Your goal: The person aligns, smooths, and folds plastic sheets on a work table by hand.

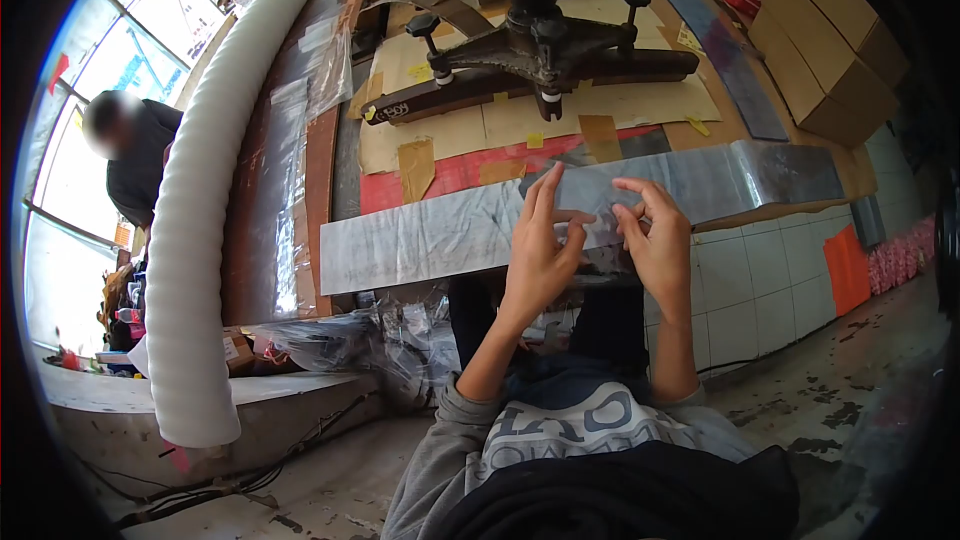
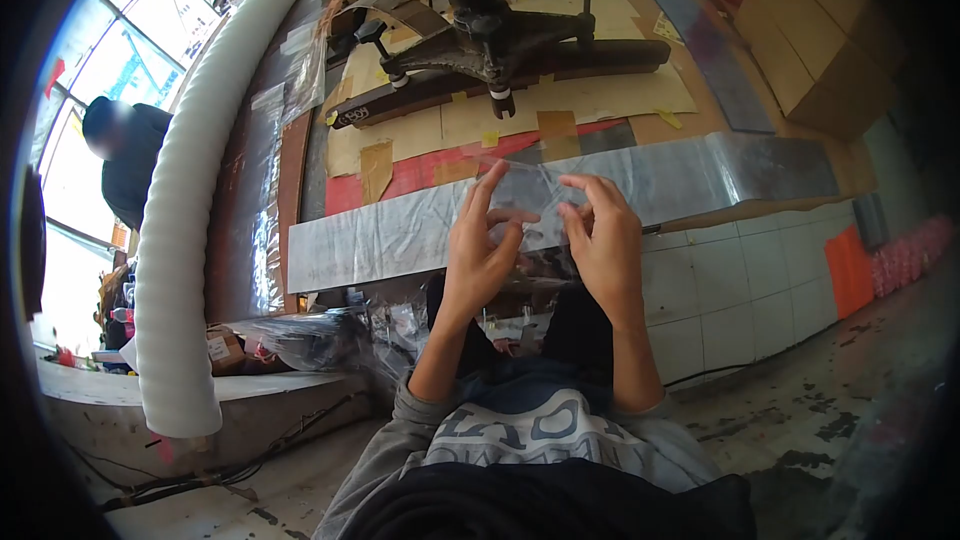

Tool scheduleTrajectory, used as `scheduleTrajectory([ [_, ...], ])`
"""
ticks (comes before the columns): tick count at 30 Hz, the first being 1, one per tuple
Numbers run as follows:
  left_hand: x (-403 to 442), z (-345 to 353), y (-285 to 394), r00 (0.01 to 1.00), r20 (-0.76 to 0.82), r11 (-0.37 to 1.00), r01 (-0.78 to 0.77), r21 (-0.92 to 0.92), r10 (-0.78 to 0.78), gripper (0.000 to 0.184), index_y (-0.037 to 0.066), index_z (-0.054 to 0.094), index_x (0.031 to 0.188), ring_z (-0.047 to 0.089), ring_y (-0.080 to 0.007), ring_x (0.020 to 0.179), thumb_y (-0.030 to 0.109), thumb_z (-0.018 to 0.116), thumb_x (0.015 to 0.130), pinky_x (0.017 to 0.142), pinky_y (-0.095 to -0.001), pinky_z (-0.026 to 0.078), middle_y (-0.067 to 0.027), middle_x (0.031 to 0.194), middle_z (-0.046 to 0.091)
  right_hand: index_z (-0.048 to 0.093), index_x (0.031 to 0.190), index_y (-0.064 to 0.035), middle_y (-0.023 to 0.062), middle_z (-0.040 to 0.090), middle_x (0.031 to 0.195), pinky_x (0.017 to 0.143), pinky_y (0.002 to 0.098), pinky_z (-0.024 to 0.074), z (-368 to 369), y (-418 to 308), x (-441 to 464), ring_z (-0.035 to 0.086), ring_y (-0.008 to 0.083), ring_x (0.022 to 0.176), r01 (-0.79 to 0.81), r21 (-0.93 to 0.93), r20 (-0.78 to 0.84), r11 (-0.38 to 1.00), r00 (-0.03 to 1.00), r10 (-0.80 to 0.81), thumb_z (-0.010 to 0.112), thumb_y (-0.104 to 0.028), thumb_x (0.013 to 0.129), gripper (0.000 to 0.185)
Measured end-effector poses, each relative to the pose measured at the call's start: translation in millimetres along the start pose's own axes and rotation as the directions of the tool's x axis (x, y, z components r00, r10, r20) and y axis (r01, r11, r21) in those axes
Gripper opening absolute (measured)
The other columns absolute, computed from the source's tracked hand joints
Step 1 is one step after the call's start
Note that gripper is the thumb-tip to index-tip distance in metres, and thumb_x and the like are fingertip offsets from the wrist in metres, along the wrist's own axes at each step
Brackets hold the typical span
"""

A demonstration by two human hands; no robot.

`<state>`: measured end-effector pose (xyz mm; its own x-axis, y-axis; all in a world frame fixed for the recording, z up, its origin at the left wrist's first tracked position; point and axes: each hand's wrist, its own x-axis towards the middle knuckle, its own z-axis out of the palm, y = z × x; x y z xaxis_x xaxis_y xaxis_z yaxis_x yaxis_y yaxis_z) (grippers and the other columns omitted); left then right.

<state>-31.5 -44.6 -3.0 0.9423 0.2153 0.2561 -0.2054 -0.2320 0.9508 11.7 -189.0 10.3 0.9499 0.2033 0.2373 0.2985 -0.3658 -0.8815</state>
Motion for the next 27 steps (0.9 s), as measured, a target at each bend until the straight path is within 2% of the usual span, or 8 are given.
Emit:
scheduleTrajectory([
  [3,-4,-13,-11,0.999,0.041,0.979,0.017,0.205,-0.026,0.047,-0.007,0.048,0.129,0.068,-0.0251,0.088,0.002,0.057,0.083,0.070,-0.0310,0.053,-0.0244,0.132,0.046,0.063,0.103,0.0020,0.0121,0.063,0.106,0.059,0.0281,0.0499,4,11,-3,0.061,0.0153,0.062,0.014,0.044,0.084,0.999,0.996,-0.018,0.062,0.002,0.083,0.020],
  [4,-8,-13,-11,0.997,-0.005,0.986,0.071,0.153,-0.071,0.041,-0.008,0.055,0.121,0.068,-0.0259,0.086,0.007,0.060,0.083,0.077,-0.0334,0.051,-0.0253,0.129,0.050,0.064,0.101,0.0026,0.0125,0.063,0.109,0.060,0.0279,0.0500,4,11,-5,0.061,0.0157,0.062,0.025,0.025,0.092,0.999,0.995,-0.027,0.062,0.002,0.083,0.018],
  [7,-8,-17,-9,0.999,-0.032,0.952,0.038,0.304,-0.030,0.043,-0.005,0.057,0.122,0.065,-0.0272,0.098,0.010,0.062,0.082,0.076,-0.0343,0.053,-0.0221,0.129,0.053,0.064,0.101,0.0027,0.0124,0.064,0.108,0.062,0.0284,0.0503,10,14,-4,0.062,0.0166,0.062,0.069,0.036,0.065,0.997,0.995,-0.071,0.061,0.002,0.083,0.018],
  [10,10,-19,-23,0.991,-0.024,0.881,-0.106,0.461,0.132,0.042,-0.006,0.059,0.118,0.062,-0.0337,0.102,0.013,0.063,0.081,0.088,-0.0380,0.048,-0.0231,0.126,0.054,0.064,0.101,0.0030,0.0131,0.064,0.108,0.065,0.0294,0.0508,18,13,4,0.064,0.0192,0.067,0.040,0.046,0.034,0.998,0.999,-0.041,0.061,0.002,0.083,0.018],
  [13,33,-24,-34,0.981,0.040,0.855,-0.185,0.485,0.190,0.042,-0.007,0.057,0.118,0.053,-0.0428,0.111,0.011,0.063,0.081,0.093,-0.0434,0.044,-0.0285,0.125,0.050,0.065,0.104,0.0033,0.0091,0.064,0.108,0.059,0.0242,0.0521,27,25,22,0.064,0.0115,0.069,0.164,-0.040,-0.003,0.986,0.986,-0.164,0.058,0.002,0.086,0.019],
  [19,56,-27,-51,0.991,0.014,0.880,-0.127,0.457,0.136,0.038,-0.005,0.062,0.113,0.056,-0.0391,0.107,0.013,0.065,0.079,0.090,-0.0420,0.046,-0.0258,0.117,0.057,0.067,0.100,0.0006,0.0085,0.067,0.100,0.065,0.0248,0.0516,36,43,50,0.064,0.0124,0.071,0.262,-0.075,-0.010,0.962,0.965,-0.263,0.059,-0.002,0.087,0.016],
  [25,44,-25,-49,0.954,-0.065,0.828,-0.218,0.516,0.292,0.031,0.000,0.067,0.105,0.060,-0.0351,0.101,0.018,0.067,0.080,0.088,-0.0395,0.047,-0.0217,0.115,0.059,0.069,0.097,0.0002,0.0055,0.067,0.097,0.065,0.0214,0.0476,31,50,47,0.061,0.0086,0.072,0.204,0.148,-0.015,0.968,0.979,-0.204,0.057,-0.001,0.087,0.015],
  [27,44,-24,-52,0.944,-0.073,0.807,-0.235,0.541,0.323,0.030,0.002,0.068,0.105,0.061,-0.0348,0.100,0.021,0.067,0.081,0.087,-0.0390,0.047,-0.0206,0.116,0.060,0.069,0.094,-0.0004,0.0076,0.069,0.094,0.068,0.0241,0.0526,29,53,46,0.067,0.0142,0.075,0.178,0.206,-0.022,0.962,0.984,-0.178,0.057,-0.002,0.086,0.015],
])
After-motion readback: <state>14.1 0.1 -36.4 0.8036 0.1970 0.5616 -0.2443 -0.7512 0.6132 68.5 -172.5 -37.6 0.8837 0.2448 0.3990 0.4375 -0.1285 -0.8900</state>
